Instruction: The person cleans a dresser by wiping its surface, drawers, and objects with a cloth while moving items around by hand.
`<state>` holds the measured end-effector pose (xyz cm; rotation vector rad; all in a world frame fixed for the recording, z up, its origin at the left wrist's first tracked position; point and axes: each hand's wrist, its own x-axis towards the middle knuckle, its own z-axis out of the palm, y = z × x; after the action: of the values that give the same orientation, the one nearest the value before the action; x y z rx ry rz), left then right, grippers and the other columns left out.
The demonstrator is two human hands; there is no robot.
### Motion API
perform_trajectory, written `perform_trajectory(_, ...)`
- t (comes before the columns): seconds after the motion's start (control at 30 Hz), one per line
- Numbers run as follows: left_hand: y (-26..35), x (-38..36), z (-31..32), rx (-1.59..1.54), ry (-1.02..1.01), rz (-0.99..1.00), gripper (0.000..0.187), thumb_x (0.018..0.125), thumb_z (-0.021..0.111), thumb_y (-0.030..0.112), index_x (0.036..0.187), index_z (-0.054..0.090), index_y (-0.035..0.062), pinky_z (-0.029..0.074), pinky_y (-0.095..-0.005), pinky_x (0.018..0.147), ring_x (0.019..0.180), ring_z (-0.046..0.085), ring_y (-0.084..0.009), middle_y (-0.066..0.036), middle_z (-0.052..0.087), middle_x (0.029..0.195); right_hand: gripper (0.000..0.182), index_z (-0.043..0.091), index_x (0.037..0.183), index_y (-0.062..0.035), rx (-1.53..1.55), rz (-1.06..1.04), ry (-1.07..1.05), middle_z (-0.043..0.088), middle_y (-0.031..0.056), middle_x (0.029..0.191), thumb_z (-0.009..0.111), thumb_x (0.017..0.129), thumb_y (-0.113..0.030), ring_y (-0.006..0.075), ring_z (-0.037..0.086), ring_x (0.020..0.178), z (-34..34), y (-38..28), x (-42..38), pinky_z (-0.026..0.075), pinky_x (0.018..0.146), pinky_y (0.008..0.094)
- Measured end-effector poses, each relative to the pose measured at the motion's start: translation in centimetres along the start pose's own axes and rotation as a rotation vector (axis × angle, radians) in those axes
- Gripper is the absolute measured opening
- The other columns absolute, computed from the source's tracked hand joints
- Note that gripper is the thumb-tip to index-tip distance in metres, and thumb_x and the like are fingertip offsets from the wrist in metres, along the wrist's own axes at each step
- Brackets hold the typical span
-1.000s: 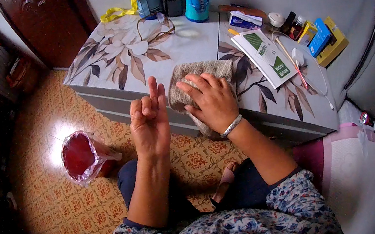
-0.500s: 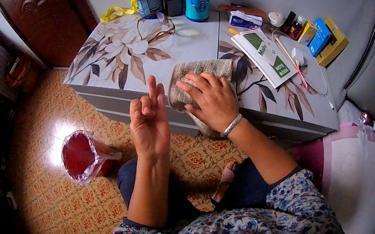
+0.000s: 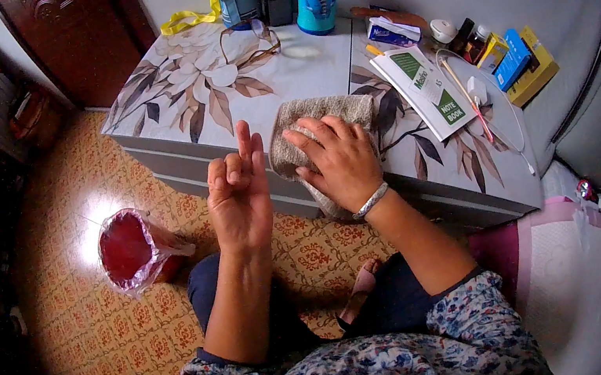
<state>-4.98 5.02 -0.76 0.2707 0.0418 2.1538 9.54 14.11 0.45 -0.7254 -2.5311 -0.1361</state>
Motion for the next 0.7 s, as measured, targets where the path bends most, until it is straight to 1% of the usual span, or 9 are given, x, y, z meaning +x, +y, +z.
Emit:
perform_trajectory(0.1, 0.04, 0.01, -0.07, -0.01, -0.009, -0.003, 0.024, 0.089, 0.053, 0.001, 0.07, 0.042, 0.0095, 0.022, -0.0442, 0.118, 0.136, 0.034, -0.0271, -0.004, 0.048, 0.07, 0.058, 0.051, 0.127, -0.0214, 0.005, 0.0, 0.001, 0.049, 0.0003, 0.129, 0.071, 0.073, -0.029, 0.0222, 0.045, 0.116, -0.02, -0.02, 0.0, 0.037, 0.093, 0.0411)
perform_trajectory(0.2, 0.05, -0.03, -0.09, 0.022, 0.048, -0.017, 0.024, 0.088, 0.055, 0.002, 0.069, 0.042, 0.0098, 0.021, -0.0449, 0.118, 0.132, 0.039, -0.0272, -0.003, 0.048, 0.07, 0.058, 0.051, 0.127, -0.0212, 0.007, -0.003, 0.006, 0.049, 0.0003, 0.129, 0.071, 0.073, -0.029, 0.0222, 0.045, 0.116, -0.01, -0.03, 0.0, 0.037, 0.094, 0.0408)
perform_trajectory(0.27, -0.15, -0.06, -0.01, -0.092, 0.016, 0.017, 0.023, 0.089, 0.051, 0.001, 0.067, 0.045, 0.0049, 0.025, -0.0485, 0.115, 0.104, 0.057, -0.0242, -0.005, 0.044, 0.065, 0.058, 0.052, 0.127, -0.0211, 0.008, -0.005, 0.009, 0.049, 0.0004, 0.129, 0.071, 0.073, -0.029, 0.0222, 0.045, 0.116, 0.01, 0.01, -0.03, 0.037, 0.094, 0.0407)
perform_trajectory(0.3, -0.11, -0.01, -0.13, -0.092, 0.016, 0.016, 0.023, 0.089, 0.051, 0.001, 0.067, 0.045, 0.0049, 0.025, -0.0485, 0.115, 0.104, 0.057, -0.0242, -0.005, 0.044, 0.065, 0.058, 0.052, 0.127, -0.0212, 0.012, -0.008, 0.014, 0.049, 0.0003, 0.129, 0.071, 0.073, -0.028, 0.0222, 0.045, 0.116, 0.05, 0.05, -0.05, 0.037, 0.094, 0.0405)
perform_trajectory(0.37, -0.02, 0.14, -0.28, -0.099, -0.148, -0.047, 0.028, 0.08, 0.062, 0.003, 0.066, 0.039, 0.0111, 0.025, -0.0468, 0.115, 0.073, 0.049, -0.0146, 0.001, 0.037, 0.063, 0.059, 0.052, 0.127, -0.0212, 0.017, -0.012, 0.019, 0.049, 0.0003, 0.129, 0.071, 0.073, -0.028, 0.0221, 0.045, 0.116, 0.09, 0.08, -0.06, 0.037, 0.094, 0.0404)
perform_trajectory(0.4, 0.0, 0.06, -0.2, -0.099, -0.149, -0.046, 0.028, 0.08, 0.062, 0.003, 0.066, 0.039, 0.0111, 0.025, -0.0468, 0.115, 0.073, 0.049, -0.0146, 0.001, 0.037, 0.063, 0.059, 0.052, 0.127, -0.0212, 0.011, -0.012, 0.016, 0.049, 0.0003, 0.128, 0.072, 0.072, -0.028, 0.0221, 0.045, 0.116, 0.1, 0.09, -0.06, 0.037, 0.094, 0.0401)
perform_trajectory(0.47, 0.08, -0.21, 0.5, -0.1, -0.026, -0.052, 0.03, 0.076, 0.063, 0.003, 0.065, 0.037, 0.0114, 0.026, -0.0473, 0.115, 0.063, 0.037, -0.0117, 0.002, 0.032, 0.062, 0.059, 0.052, 0.127, -0.0212, 0.005, -0.013, 0.014, 0.049, 0.0002, 0.128, 0.072, 0.072, -0.028, 0.022, 0.045, 0.116, 0.02, 0.07, -0.03, 0.037, 0.094, 0.0399)
perform_trajectory(0.53, 0.09, -0.22, 0.54, -0.077, -0.025, -0.045, 0.03, 0.075, 0.064, 0.003, 0.065, 0.037, 0.0115, 0.026, -0.0475, 0.115, 0.064, 0.039, -0.012, 0.002, 0.033, 0.062, 0.06, 0.051, 0.13, -0.0226, -0.003, -0.009, -0.014, 0.049, -0.0007, 0.129, 0.071, 0.074, -0.03, 0.0211, 0.045, 0.115, -0.19, 0.06, 0.02, 0.037, 0.092, 0.0387)
perform_trajectory(0.7, 0.18, -0.13, 0.26, -0.091, -0.052, -0.053, 0.03, 0.074, 0.065, 0.004, 0.065, 0.037, 0.0115, 0.026, -0.0471, 0.114, 0.065, 0.041, -0.0122, 0.002, 0.033, 0.062, 0.06, 0.052, 0.129, -0.0217, 0.008, -0.012, 0.007, 0.05, -0.0002, 0.128, 0.072, 0.072, -0.028, 0.0213, 0.045, 0.115, -0.09, 0.06, -0.01, 0.037, 0.093, 0.0392)
